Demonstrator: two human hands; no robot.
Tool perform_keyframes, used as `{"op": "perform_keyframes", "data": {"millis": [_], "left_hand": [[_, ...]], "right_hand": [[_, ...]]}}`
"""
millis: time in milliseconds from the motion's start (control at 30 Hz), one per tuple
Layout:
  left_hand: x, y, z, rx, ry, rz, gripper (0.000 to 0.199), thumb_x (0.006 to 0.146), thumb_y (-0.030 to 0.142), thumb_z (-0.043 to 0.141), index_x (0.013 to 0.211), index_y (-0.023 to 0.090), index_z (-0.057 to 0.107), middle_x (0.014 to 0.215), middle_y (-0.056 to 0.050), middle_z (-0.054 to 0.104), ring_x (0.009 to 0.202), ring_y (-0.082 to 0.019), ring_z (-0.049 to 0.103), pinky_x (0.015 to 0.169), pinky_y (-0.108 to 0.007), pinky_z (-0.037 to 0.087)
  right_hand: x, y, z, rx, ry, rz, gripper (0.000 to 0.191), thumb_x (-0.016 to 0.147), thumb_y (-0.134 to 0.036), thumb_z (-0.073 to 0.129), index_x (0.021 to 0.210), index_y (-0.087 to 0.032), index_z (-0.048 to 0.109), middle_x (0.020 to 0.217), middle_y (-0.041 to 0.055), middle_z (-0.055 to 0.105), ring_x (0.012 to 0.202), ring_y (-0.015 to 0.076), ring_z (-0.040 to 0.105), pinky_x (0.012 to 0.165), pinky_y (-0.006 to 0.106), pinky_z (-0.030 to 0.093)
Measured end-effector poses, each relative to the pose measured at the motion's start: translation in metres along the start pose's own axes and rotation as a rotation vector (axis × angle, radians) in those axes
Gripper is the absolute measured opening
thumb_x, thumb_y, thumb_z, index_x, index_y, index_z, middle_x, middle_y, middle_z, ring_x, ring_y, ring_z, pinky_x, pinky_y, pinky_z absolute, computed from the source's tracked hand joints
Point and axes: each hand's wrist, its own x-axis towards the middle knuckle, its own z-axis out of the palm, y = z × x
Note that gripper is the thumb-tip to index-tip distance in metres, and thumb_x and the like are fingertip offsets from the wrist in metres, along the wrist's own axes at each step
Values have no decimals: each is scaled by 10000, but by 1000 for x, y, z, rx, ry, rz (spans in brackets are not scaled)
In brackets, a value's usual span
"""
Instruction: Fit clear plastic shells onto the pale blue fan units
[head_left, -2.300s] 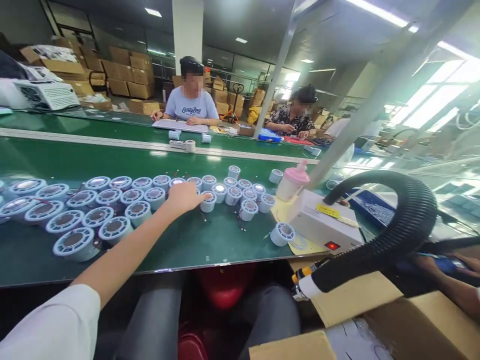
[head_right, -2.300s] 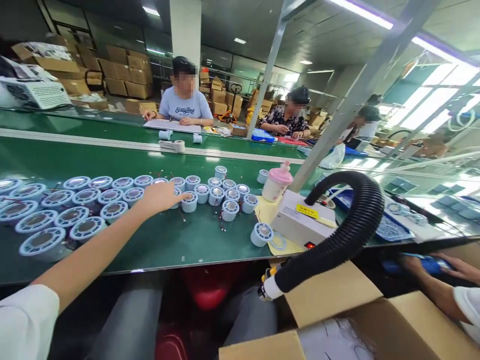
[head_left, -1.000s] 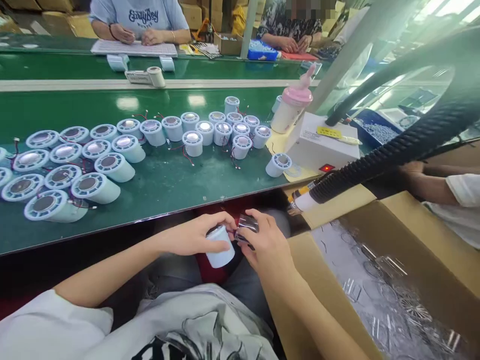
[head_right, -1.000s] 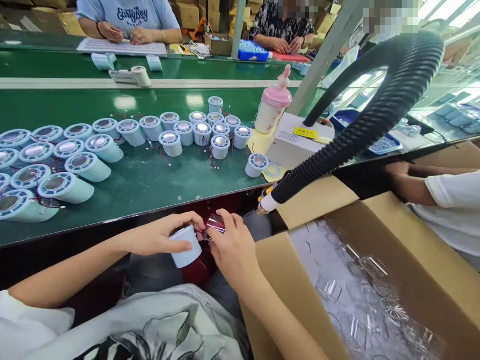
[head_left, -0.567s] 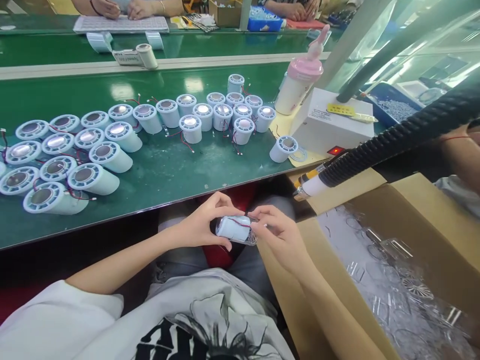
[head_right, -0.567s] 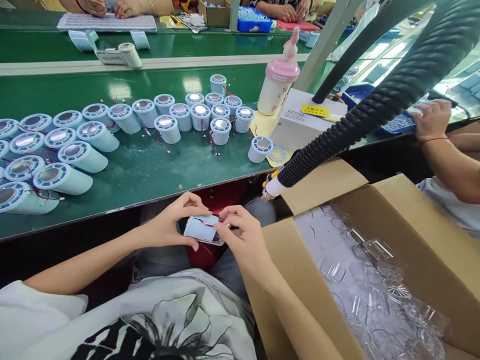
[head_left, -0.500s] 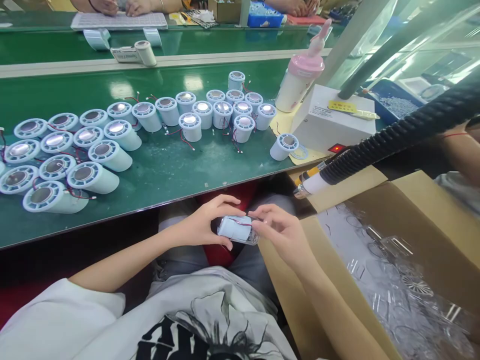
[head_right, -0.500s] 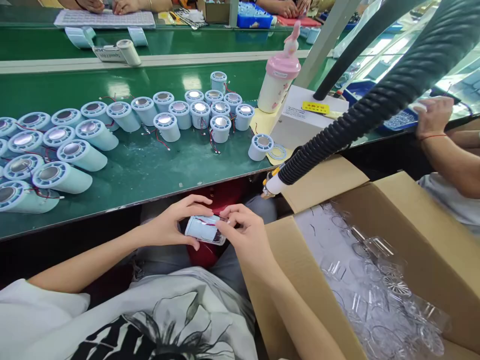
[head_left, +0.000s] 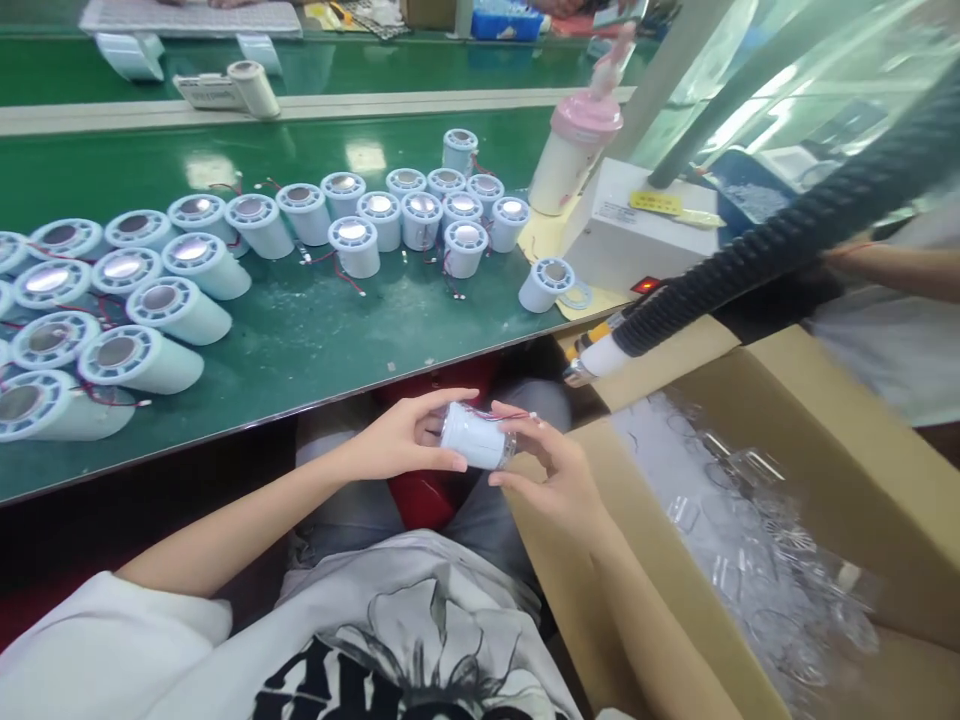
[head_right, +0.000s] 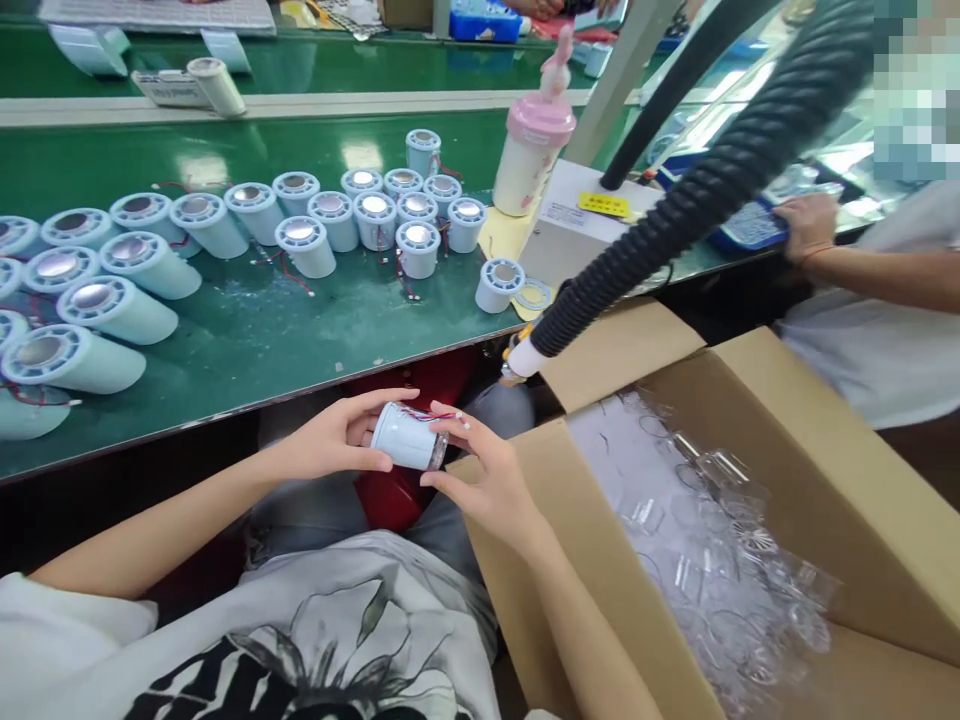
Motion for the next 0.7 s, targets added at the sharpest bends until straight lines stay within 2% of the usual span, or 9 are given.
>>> {"op": "perform_keyframes", "data": {"millis": [167, 267, 333, 400, 467, 567, 700], "left_hand": [[75, 3, 6, 122, -118, 10, 750, 608, 223, 831, 1278, 139, 506, 1197, -148, 624, 1026, -243, 642, 905, -399, 509], [118, 10, 14, 155, -192, 37, 641, 625, 236, 820, 1203, 129, 562, 1160, -133, 648, 1031, -244, 642, 946, -423, 482], [133, 16, 17, 160, -215, 54, 588, 648, 244, 803, 1177, 126, 576, 1155, -124, 654, 1048, -240, 634, 971, -424, 465], [136, 21, 17, 168, -215, 57, 555, 670, 258, 788, 1168, 130, 579, 1150, -115, 657, 1058, -234, 625, 980, -420, 457], [126, 23, 12, 179, -191, 48, 549, 688, 274, 775, 1179, 141, 570, 1152, -106, 653, 1058, -226, 618, 975, -410, 458], [98, 23, 4, 185, -164, 17, 630, 694, 266, 773, 1263, 175, 519, 1229, -107, 608, 1063, -215, 605, 942, -379, 479], [58, 22, -1, 176, -254, -21, 696, 699, 214, 774, 1329, 244, 480, 1369, -104, 512, 1121, -219, 578, 908, -338, 506]], "right_hand": [[-5, 42, -27, 48, 229, -54, 392, 745, -251, 765, 1102, -272, 606, 1321, 93, 570, 1214, 265, 553, 941, 420, 533], [2, 62, -51, -18, 289, -111, 396, 768, -319, 742, 1129, -258, 590, 1307, 111, 571, 1199, 265, 565, 914, 422, 549], [9, 69, -64, -76, 297, -139, 436, 765, -321, 743, 1164, -254, 581, 1310, 116, 567, 1205, 262, 558, 916, 419, 546], [15, 70, -71, -135, 288, -169, 481, 735, -295, 770, 1178, -256, 589, 1275, 106, 596, 1208, 261, 550, 942, 422, 527], [20, 65, -69, -173, 271, -196, 493, 694, -268, 801, 1150, -258, 615, 1194, 88, 647, 1176, 261, 570, 977, 432, 499], [18, 49, -57, -184, 229, -221, 441, 683, -254, 811, 1091, -261, 644, 1133, 71, 683, 1115, 258, 613, 988, 425, 489], [6, 25, -38, -246, 133, -231, 420, 718, -274, 790, 1104, -263, 624, 1170, 69, 672, 1106, 251, 624, 961, 386, 514]]}}
